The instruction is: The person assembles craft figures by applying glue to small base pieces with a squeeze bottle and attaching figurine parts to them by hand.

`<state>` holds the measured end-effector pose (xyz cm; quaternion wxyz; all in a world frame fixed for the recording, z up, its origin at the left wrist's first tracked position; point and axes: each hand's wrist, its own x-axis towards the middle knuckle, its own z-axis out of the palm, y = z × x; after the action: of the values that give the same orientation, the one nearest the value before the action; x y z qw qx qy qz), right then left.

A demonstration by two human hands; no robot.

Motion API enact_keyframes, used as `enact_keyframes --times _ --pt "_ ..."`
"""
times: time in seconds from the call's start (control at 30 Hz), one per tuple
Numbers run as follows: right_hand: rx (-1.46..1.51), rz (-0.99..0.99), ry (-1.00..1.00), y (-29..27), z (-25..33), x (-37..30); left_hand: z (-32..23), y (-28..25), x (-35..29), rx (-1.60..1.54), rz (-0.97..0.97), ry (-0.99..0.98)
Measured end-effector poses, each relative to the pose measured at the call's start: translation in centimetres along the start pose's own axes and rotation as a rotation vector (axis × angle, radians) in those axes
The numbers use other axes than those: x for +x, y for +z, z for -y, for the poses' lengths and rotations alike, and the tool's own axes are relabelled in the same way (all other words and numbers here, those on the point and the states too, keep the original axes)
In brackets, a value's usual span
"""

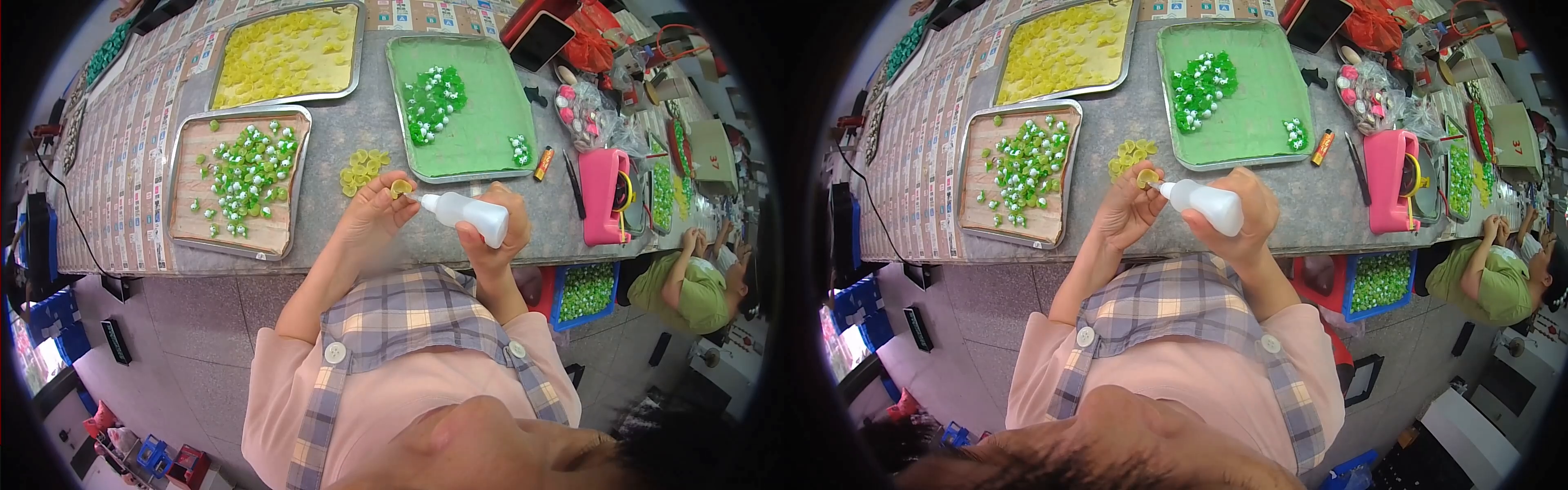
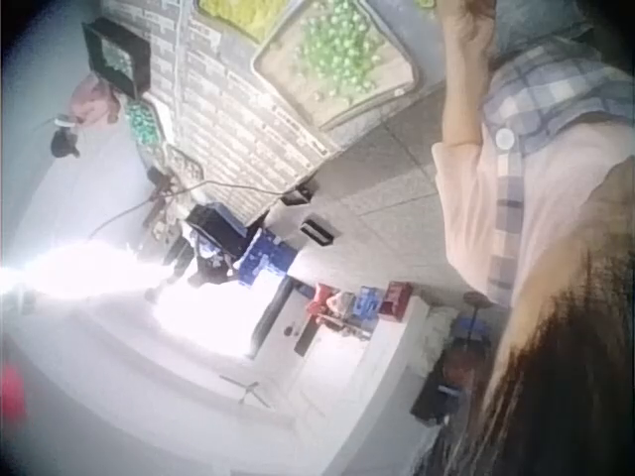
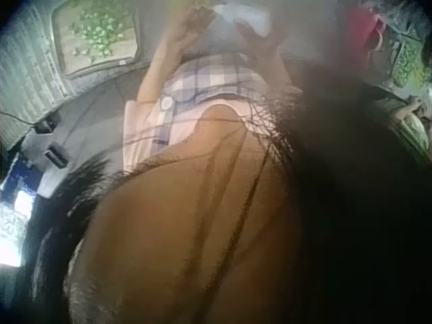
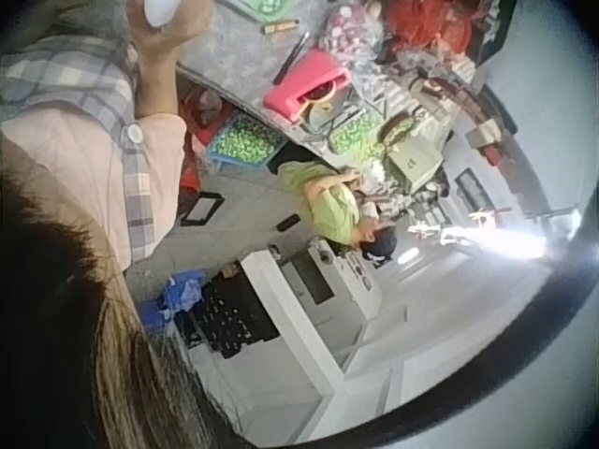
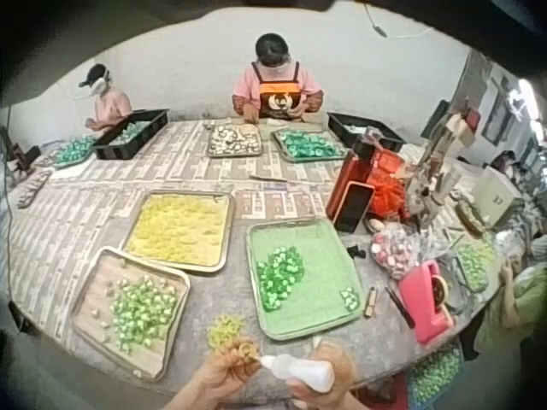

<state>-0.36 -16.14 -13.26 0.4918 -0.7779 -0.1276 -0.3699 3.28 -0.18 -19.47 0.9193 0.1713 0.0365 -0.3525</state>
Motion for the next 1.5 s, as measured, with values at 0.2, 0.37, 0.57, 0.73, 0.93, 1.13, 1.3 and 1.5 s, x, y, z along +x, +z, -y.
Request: enact_keyframes --times 0.2,0.37,0.57,0.73,0.93,1.13,1.3,1.5 --pt "-0.029 0.021 -0.049 -0.01 -0.05 0.25 0.11 0.01 0.06 0.001 -0.009 0.003" --pt "-0.005 -0.045 0.035 -0.57 -0.46 -0.36 0.04 0.32 -0.06 0.012 -0.045 0.012" --pt "-0.011 -0.047 0.043 -0.43 -0.50 -0.34 0.07 0.43 -0.01 0.016 -0.061 -0.001" --pt "-0.041 -0.014 0.002 -0.32 -0.42 -0.03 0.16 0.36 0.04 0.023 -0.060 0.004" --pt "-0.004 -0.046 0.039 -0.10 -0.47 -0.11 0.14 0.46 0.09 0.024 -0.069 -0.005" --pt "-0.029 -0.031 0.060 0.22 -0.60 -0.23 0.41 0.07 0.21 -0.022 -0.041 -0.010" --pt "-0.029 -0.035 0.054 -0.17 -0.70 -0.37 0.36 0.22 0.18 0.008 -0.059 -0.013" --pt "-0.056 -0.014 0.004 0.05 -0.47 0.03 0.20 0.40 0.07 0.032 -0.077 -0.008"
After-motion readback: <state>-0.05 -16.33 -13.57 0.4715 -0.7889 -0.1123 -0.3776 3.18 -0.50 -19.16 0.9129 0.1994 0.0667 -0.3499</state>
